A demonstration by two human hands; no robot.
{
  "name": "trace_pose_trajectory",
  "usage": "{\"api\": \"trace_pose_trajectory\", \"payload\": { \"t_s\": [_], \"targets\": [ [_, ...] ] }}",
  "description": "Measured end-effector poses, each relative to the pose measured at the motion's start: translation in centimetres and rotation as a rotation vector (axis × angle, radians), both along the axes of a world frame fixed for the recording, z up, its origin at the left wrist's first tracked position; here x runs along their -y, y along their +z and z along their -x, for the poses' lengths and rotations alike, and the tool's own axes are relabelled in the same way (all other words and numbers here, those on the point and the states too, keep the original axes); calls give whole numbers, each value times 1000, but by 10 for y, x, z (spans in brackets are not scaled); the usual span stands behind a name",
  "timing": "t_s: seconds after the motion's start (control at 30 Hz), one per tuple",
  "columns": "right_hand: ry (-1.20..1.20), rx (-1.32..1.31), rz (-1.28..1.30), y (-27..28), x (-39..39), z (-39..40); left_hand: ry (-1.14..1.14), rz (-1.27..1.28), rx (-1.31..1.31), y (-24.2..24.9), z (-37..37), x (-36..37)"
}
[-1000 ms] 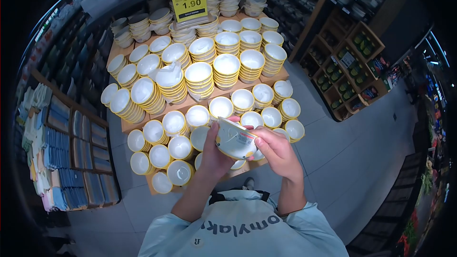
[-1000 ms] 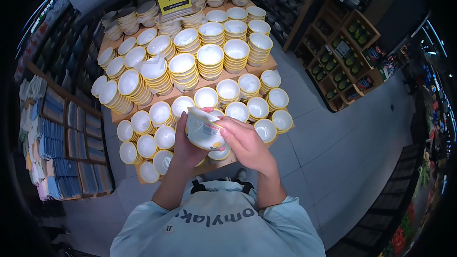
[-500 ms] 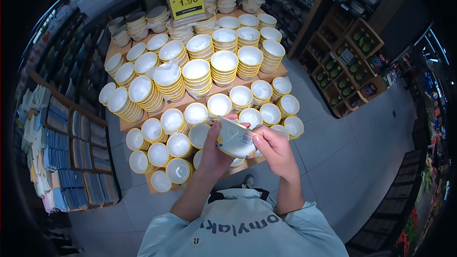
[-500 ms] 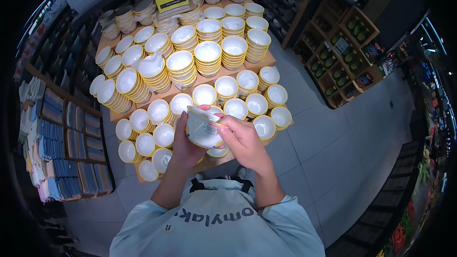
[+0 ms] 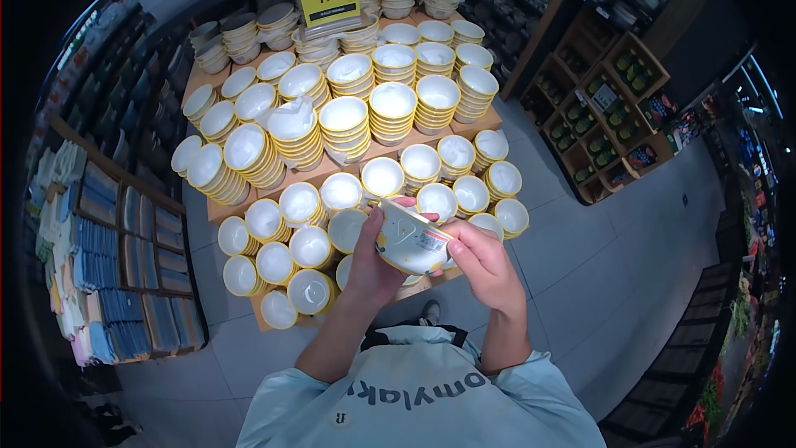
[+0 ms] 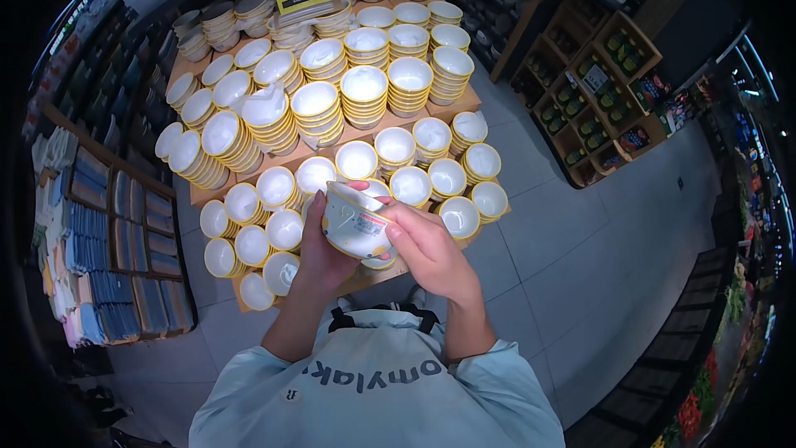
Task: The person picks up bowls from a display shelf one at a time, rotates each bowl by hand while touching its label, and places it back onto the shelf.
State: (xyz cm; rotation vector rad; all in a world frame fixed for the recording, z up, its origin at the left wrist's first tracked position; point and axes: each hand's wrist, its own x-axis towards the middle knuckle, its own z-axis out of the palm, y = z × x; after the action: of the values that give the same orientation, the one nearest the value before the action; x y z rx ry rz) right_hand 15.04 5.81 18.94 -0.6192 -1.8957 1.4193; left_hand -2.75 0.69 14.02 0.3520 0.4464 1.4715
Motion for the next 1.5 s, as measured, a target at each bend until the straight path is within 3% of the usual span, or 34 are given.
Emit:
{"api": "trace_pose_trajectory", "payload": {
  "t_s": [0.17, 0.33, 0.73, 1.13, 1.5],
  "targets": [
    [-1, -53, 78, 3, 7, 6, -30, -42, -10, -6, 2, 1],
    [-218, -77, -70, -13, 12, 15, 94, -54, -131, -5, -3, 7],
    [-261, -158, -108, -17, 12, 16, 189, -136, -319, -11, -11, 9],
    [-156, 69, -110, 5, 18, 10, 126, -102, -171, -4, -7, 13],
    [-191, 0, -178, 7, 21, 22, 104, -70, -114, -8, -1, 12]
  ]
}}
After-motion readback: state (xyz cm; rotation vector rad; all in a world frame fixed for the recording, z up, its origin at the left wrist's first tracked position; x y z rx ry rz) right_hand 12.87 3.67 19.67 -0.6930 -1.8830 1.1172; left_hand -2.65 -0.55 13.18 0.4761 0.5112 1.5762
